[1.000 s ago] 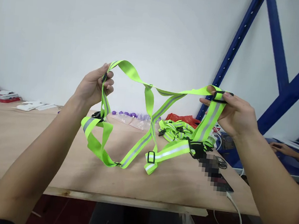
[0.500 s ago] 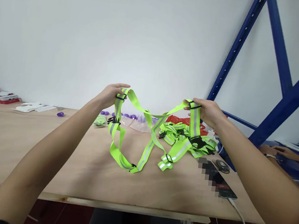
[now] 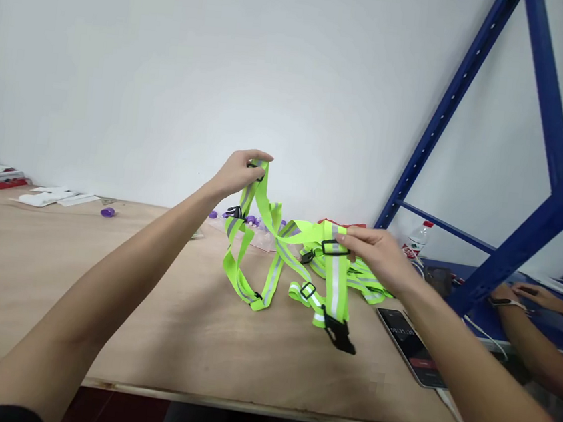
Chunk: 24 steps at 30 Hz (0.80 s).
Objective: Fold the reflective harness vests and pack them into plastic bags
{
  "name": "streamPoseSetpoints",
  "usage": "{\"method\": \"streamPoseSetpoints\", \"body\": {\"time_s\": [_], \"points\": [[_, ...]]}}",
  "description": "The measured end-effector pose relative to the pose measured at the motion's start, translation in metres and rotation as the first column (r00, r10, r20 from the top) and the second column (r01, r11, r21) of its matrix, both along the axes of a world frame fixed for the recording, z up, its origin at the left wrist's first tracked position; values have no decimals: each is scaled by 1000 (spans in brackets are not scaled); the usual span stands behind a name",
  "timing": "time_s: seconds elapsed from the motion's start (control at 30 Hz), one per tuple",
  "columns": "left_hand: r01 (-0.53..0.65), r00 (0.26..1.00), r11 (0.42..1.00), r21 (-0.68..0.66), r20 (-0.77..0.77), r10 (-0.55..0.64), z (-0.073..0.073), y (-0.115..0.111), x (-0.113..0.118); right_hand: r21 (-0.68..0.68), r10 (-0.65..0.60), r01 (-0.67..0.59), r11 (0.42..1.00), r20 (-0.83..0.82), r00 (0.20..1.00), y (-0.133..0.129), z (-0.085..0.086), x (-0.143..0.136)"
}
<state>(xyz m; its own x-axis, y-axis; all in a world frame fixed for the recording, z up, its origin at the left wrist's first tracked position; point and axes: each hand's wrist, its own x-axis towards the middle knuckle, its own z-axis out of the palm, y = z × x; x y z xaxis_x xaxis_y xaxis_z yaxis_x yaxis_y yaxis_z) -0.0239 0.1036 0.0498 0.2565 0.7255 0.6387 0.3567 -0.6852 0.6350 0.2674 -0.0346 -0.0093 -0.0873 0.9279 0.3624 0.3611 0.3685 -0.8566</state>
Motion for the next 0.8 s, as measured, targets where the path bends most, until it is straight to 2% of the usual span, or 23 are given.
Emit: {"method": "streamPoseSetpoints", "body": {"time_s": [0.07,0.13,0.23,0.33,0.47,0.57,0.63,0.7,0.8], "points": [[-66,997,981,184,-27,72,5,6,13,-4,-9,9,1000,-124,992,-10,-20,-18],[-85,989,916,393,-78,125,12,11,28,-59,16,-33,998,-259,966,-18,-40,-40],[-16,968,811,585,-195,159,19,10,55,-151,106,-190,970,-443,890,-26,-65,-78],[101,939,756,647,-314,143,15,1,86,-209,109,-292,933,-612,784,-26,-89,-112],[284,875,734,616,-479,63,-10,-16,118,-268,70,-385,883,-736,673,-21,-122,-139],[354,836,754,553,-548,10,-28,-22,125,-292,43,-360,886,-722,690,-22,-140,-135],[358,838,775,521,-545,-21,-33,-19,119,-286,-2,-273,918,-695,719,-24,-144,-118],[345,857,792,503,-514,-47,-33,-14,106,-236,-66,-139,962,-691,720,-24,-139,-93],[278,889,829,486,-457,-30,-25,-7,78,-136,-127,40,990,-725,677,-22,-118,-46]]}}
